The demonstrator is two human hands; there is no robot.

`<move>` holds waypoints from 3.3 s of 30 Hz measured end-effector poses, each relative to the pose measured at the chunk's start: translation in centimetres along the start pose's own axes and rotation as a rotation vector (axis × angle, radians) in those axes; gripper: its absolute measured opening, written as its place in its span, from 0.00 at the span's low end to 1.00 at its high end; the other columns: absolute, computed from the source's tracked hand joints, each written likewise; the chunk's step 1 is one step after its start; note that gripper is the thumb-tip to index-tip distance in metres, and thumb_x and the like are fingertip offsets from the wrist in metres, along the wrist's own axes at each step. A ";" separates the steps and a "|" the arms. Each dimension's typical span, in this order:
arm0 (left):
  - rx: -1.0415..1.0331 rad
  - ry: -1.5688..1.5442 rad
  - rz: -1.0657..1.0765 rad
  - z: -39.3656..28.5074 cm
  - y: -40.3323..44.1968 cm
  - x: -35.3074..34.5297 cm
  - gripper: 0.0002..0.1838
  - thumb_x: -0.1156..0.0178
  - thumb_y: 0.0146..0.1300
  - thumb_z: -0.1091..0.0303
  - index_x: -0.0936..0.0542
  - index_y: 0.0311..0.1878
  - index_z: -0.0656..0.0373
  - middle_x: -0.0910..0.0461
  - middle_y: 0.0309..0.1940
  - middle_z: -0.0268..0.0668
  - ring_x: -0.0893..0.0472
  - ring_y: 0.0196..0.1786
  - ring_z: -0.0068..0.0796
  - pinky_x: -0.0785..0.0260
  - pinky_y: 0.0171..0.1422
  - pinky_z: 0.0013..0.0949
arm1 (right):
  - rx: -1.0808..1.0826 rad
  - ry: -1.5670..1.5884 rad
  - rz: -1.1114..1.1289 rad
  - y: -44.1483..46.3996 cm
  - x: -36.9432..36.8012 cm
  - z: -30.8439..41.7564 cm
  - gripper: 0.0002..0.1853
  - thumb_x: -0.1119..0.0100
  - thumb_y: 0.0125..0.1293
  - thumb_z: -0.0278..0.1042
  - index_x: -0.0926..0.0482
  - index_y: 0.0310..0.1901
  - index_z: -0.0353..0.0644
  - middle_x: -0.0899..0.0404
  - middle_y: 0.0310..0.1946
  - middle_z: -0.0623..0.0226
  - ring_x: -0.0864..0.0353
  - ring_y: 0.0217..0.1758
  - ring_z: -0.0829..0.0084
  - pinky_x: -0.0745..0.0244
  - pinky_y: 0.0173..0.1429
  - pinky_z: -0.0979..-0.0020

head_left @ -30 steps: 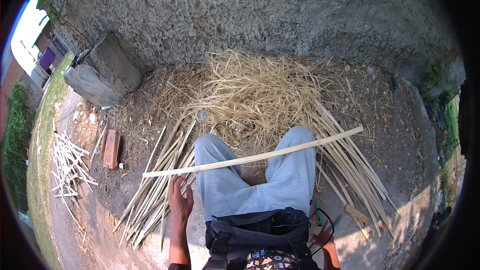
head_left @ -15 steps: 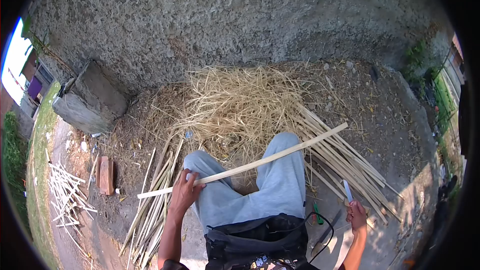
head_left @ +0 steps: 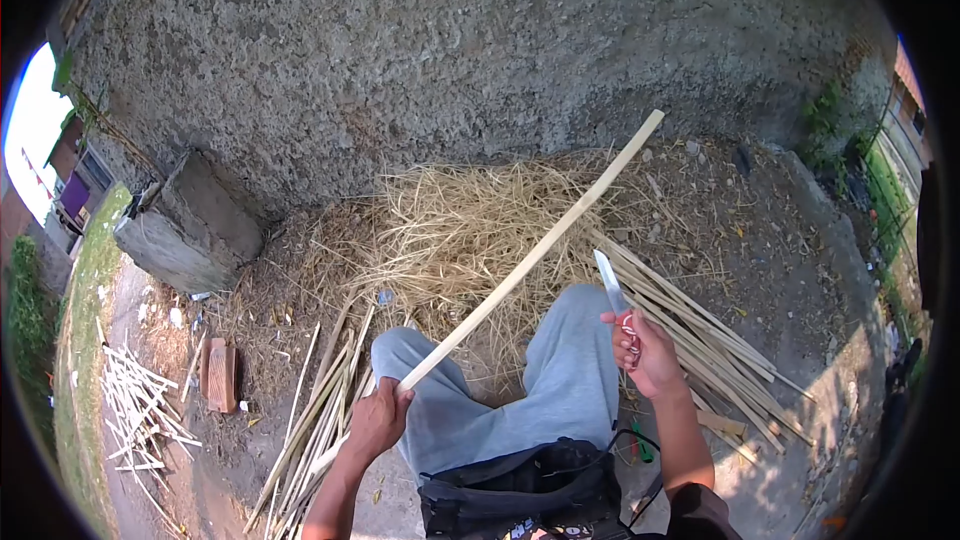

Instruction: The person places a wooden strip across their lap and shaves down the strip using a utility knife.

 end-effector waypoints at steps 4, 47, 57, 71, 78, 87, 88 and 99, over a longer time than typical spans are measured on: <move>-0.025 -0.081 -0.113 -2.0 0.0 3.0 0.16 0.46 0.72 0.56 0.30 0.44 0.61 0.23 0.20 0.50 0.21 0.25 0.56 0.32 0.28 0.52 | 0.139 0.043 0.151 0.6 -5.7 2.9 0.27 0.62 0.79 0.51 0.27 0.52 0.29 0.38 0.22 0.77 0.46 0.17 0.86 0.49 0.21 0.81; 0.141 -1.031 0.498 -7.6 16.2 -5.8 0.21 0.60 0.78 0.48 0.29 0.44 0.56 0.28 0.30 0.32 0.29 0.30 0.19 0.35 0.31 0.26 | 0.176 -0.562 0.025 20.5 -10.8 -2.9 0.19 0.37 0.69 0.48 0.18 0.36 0.35 0.37 0.18 0.85 0.45 0.20 0.89 0.48 0.24 0.78; 0.066 -2.395 0.290 -8.6 20.5 4.9 0.53 0.76 0.63 0.22 0.52 0.76 0.60 0.46 0.73 0.54 0.44 0.75 0.48 0.57 0.77 0.60 | 0.252 -0.413 -0.091 19.9 -10.0 -1.9 0.16 0.41 0.71 0.40 0.29 0.27 0.43 0.38 0.17 0.82 0.44 0.18 0.89 0.51 0.21 0.76; 0.118 -2.716 -0.052 -9.7 24.2 4.2 0.52 0.65 0.64 0.23 0.47 0.73 0.64 0.40 0.71 0.53 0.38 0.72 0.48 0.54 0.76 0.61 | 0.247 -0.137 0.040 18.9 -11.6 -3.2 0.10 0.45 0.73 0.34 0.35 0.45 0.41 0.20 0.29 0.62 0.32 0.23 0.86 0.34 0.28 0.78; 0.252 -2.592 -0.039 -11.8 27.7 0.4 0.54 0.68 0.61 0.20 0.47 0.73 0.63 0.40 0.71 0.51 0.40 0.73 0.45 0.59 0.77 0.57 | 0.653 -0.355 0.004 17.3 -13.3 -2.7 0.28 0.24 0.57 0.40 0.36 0.46 0.42 0.24 0.30 0.71 0.26 0.30 0.84 0.29 0.33 0.82; 0.200 -2.544 0.144 -13.4 27.2 -0.2 0.54 0.67 0.62 0.21 0.48 0.74 0.62 0.41 0.72 0.52 0.39 0.72 0.46 0.59 0.77 0.54 | 0.579 -0.288 0.021 18.2 -12.8 -1.9 0.35 0.19 0.50 0.40 0.38 0.47 0.40 0.24 0.32 0.70 0.23 0.33 0.82 0.24 0.37 0.79; 0.199 -2.543 0.146 -13.5 27.0 -0.1 0.54 0.67 0.62 0.21 0.48 0.74 0.62 0.41 0.72 0.52 0.39 0.72 0.46 0.59 0.77 0.54 | 0.588 -0.344 0.040 18.0 -13.1 -1.8 0.34 0.20 0.51 0.39 0.38 0.48 0.40 0.24 0.32 0.71 0.23 0.33 0.82 0.25 0.37 0.79; 0.060 -0.501 0.172 -9.2 20.9 -1.2 0.23 0.56 0.77 0.52 0.22 0.46 0.64 0.18 0.34 0.39 0.19 0.37 0.33 0.30 0.40 0.35 | 0.613 -0.238 -0.143 19.1 -10.5 -0.2 0.19 0.31 0.64 0.30 0.35 0.47 0.40 0.24 0.31 0.71 0.25 0.32 0.82 0.29 0.38 0.78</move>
Point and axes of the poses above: each hand's wrist, its own y-axis towards the middle knuckle, its own x-axis out of the back of the hand, z = x × y, the point moved 9 cm from there along y, towards the middle knuckle
